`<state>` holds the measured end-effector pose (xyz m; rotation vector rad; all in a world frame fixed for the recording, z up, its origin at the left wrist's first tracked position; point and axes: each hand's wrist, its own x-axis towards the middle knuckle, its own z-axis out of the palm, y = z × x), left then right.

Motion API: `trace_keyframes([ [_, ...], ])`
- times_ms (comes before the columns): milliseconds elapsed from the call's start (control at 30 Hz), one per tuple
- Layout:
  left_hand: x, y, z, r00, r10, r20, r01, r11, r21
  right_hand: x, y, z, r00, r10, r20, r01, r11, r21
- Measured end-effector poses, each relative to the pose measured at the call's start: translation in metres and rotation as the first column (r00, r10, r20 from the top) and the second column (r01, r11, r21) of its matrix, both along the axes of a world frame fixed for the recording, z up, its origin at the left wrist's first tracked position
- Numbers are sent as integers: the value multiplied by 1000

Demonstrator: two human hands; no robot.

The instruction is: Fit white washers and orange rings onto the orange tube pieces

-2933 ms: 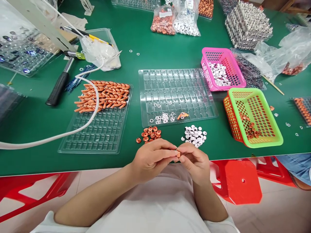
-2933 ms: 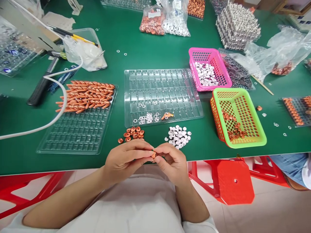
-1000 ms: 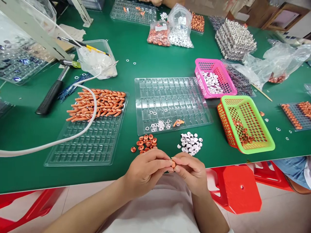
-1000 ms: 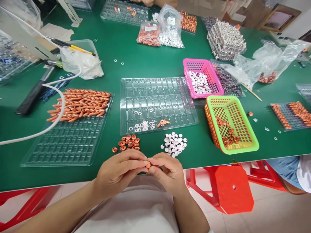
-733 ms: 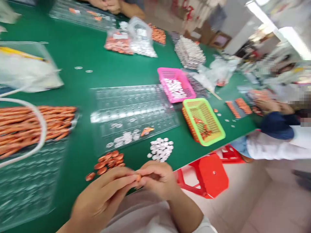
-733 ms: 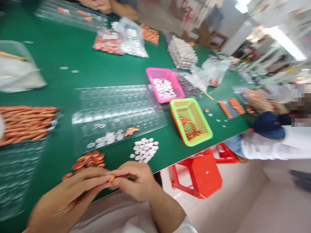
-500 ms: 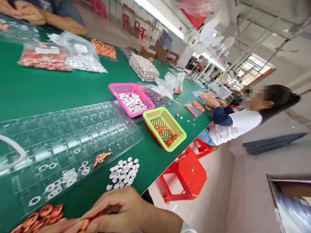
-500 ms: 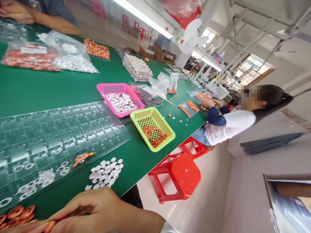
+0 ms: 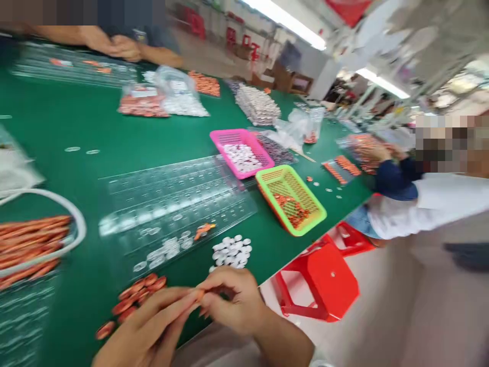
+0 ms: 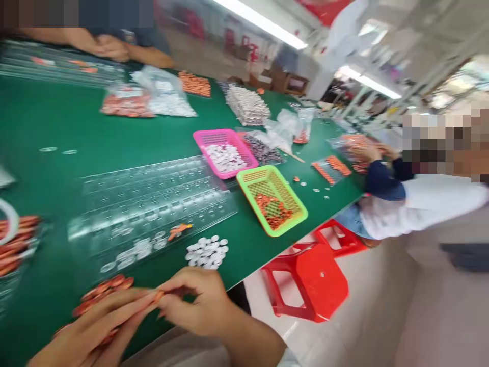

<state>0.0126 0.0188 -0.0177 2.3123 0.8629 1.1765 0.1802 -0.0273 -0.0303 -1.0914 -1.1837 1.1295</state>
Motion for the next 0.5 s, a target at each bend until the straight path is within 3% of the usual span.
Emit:
trace_keyframes([
  [100,1,-6,12,999,-11,30,12,1000,-24,5,-3,2,997,56,44,-56,998,-17],
  [267,-1,-8,16,991,-44,129,60,990,-124,11,-3,5,983,163,83,-165,986,21],
  [500,-3,-10,15,983,-67,173,93,984,-149,9,-6,5,982,148,114,-156,986,61],
])
